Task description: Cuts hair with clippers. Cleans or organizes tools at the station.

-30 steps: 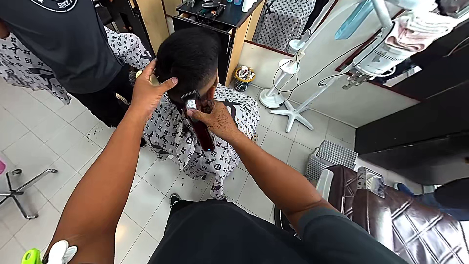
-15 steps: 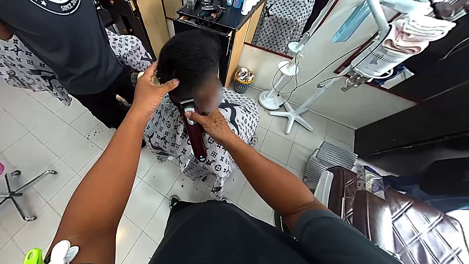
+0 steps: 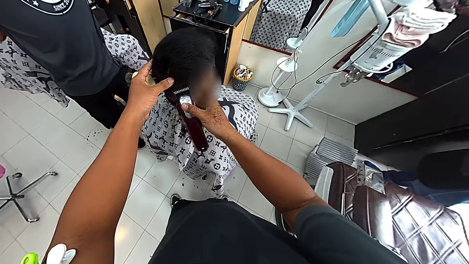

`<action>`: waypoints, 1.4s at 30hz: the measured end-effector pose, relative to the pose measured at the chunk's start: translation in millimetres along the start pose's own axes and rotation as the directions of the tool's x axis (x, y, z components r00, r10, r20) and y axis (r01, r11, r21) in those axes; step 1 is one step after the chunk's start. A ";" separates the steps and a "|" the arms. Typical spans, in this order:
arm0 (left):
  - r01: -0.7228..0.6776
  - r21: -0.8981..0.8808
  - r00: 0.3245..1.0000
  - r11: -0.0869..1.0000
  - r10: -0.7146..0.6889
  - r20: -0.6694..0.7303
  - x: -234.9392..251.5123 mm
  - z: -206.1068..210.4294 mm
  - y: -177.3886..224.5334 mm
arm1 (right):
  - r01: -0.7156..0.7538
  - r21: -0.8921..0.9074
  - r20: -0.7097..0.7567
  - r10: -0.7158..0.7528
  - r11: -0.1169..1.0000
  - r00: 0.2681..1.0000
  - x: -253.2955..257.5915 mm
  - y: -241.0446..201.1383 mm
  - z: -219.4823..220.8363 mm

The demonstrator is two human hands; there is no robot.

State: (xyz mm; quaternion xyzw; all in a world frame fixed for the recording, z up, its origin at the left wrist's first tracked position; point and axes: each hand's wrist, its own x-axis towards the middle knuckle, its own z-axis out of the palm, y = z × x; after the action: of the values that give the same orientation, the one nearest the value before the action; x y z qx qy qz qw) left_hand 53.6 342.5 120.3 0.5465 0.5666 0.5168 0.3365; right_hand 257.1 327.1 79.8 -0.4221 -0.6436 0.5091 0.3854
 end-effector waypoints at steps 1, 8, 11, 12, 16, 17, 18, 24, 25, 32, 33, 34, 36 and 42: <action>0.000 -0.003 1.000 1.000 0.000 0.002 -0.1 -0.3 0.5 | -0.008 -0.019 0.020 0.009 1.000 1.000 -0.9 -0.8 -4.3; 0.003 -0.010 1.000 1.000 -0.003 -0.007 -0.9 0.0 0.3 | -0.210 0.195 0.124 0.188 0.958 0.974 -2.6 7.5 -43.7; 0.002 -0.011 1.000 1.000 -0.002 -0.010 -0.7 1.0 0.1 | -0.211 0.266 0.147 0.176 0.941 0.973 -1.0 3.3 -49.0; 0.002 -0.012 1.000 1.000 -0.003 -0.011 -0.8 1.5 0.5 | -0.200 0.270 0.138 0.167 0.942 0.976 -0.3 3.5 -48.8; 0.004 -0.017 1.000 1.000 -0.004 -0.011 0.1 1.6 -0.8 | -0.128 0.275 0.104 0.103 0.953 0.989 2.7 7.3 -46.9; 0.005 -0.016 1.000 1.000 -0.005 -0.013 -0.1 1.2 -1.3 | -0.134 0.263 0.112 0.108 0.955 0.988 3.0 7.9 -47.7; 0.005 -0.014 1.000 1.000 -0.005 -0.013 -0.3 0.9 -1.5 | -0.146 0.255 0.118 0.119 0.956 0.986 3.4 8.0 -48.3; 0.008 0.012 1.000 1.000 -0.008 -0.007 -1.1 0.7 1.0 | -0.120 0.207 0.091 0.102 0.971 0.991 3.3 3.4 -46.0; 0.007 0.011 1.000 1.000 -0.006 -0.007 -1.5 0.3 1.2 | -0.131 0.189 0.100 0.114 0.973 0.988 3.3 4.1 -46.7; 0.011 0.003 1.000 1.000 -0.011 -0.005 -2.7 1.1 1.7 | 0.048 0.082 0.027 -0.051 0.995 0.998 -0.3 5.1 -41.2; 0.012 0.003 1.000 1.000 -0.012 -0.006 -2.4 0.7 1.6 | 0.040 0.025 0.032 -0.041 0.999 0.999 -1.9 6.8 -42.5; 0.013 0.000 1.000 1.000 -0.013 -0.006 -2.3 0.3 1.3 | -0.002 -0.014 0.047 0.003 1.000 0.999 -3.1 9.1 -44.2; 0.018 0.000 1.000 1.000 -0.018 -0.008 -1.9 0.7 1.6 | -0.099 0.009 0.086 0.098 0.995 0.991 -2.8 13.8 -46.9; 0.014 -0.009 1.000 1.000 -0.014 0.003 -2.7 0.7 1.0 | -0.136 0.227 0.079 0.121 0.964 0.990 0.0 7.2 -38.8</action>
State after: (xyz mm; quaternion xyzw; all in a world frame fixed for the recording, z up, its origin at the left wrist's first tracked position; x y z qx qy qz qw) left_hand 55.0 339.9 120.6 0.5417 0.5676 0.5161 0.3436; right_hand 294.1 340.8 79.9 -0.3985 -0.5630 0.6180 0.3773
